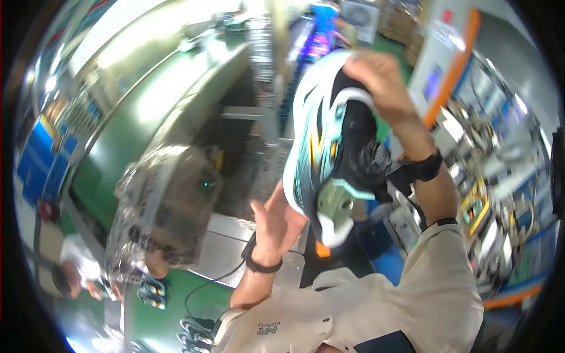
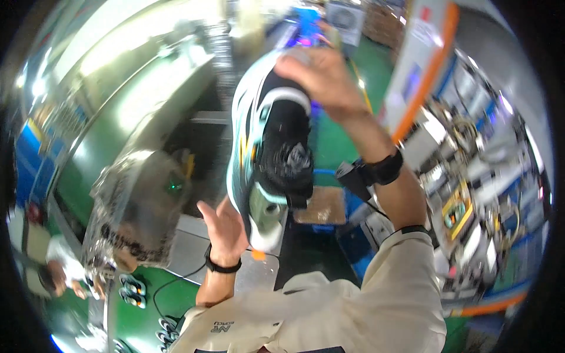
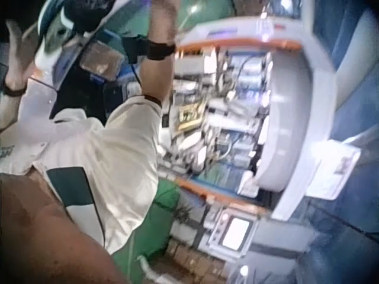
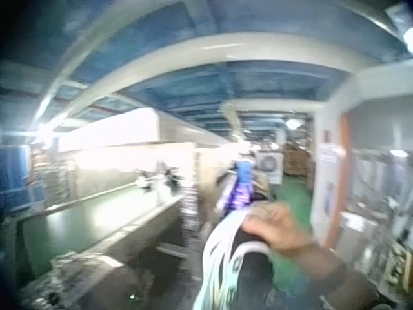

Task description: Operating a shoe-lasting machine by inserting shoes into the mold and removing them after processing.

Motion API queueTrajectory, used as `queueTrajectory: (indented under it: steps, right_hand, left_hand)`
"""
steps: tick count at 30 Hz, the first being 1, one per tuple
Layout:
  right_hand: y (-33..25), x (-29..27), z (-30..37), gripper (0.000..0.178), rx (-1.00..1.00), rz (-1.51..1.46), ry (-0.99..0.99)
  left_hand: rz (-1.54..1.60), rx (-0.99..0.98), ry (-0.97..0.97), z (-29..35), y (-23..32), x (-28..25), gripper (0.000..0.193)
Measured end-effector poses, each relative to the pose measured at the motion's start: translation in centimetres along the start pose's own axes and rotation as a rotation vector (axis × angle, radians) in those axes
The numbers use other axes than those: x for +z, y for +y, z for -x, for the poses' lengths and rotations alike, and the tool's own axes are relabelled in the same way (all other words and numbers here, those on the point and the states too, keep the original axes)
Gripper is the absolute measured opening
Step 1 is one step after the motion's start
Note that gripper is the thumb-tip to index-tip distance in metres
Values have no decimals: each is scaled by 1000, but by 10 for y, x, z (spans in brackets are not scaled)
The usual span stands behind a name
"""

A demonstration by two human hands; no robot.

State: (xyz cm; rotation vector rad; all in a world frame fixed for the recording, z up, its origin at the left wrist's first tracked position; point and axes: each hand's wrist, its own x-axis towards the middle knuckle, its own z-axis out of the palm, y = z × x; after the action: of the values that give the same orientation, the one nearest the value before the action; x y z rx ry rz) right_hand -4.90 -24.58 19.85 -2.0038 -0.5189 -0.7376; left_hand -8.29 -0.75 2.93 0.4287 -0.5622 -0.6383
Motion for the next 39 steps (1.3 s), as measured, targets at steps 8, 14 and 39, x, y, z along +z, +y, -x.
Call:
queueTrajectory:
  steps: [8,14,39]
  right_hand:
    - [59,-123,273,62,654,-370,529]
    - [41,-173,425,63,587,-196,1038]
    - [-48,-422,669,52,997,761,1686]
  left_hand:
    - [1,-343,-11,-74,-195,58,51]
    - [-497,-377,-106,-95,-358,138,51]
    - [-1292,-558,-358,-239,-914,174,35]
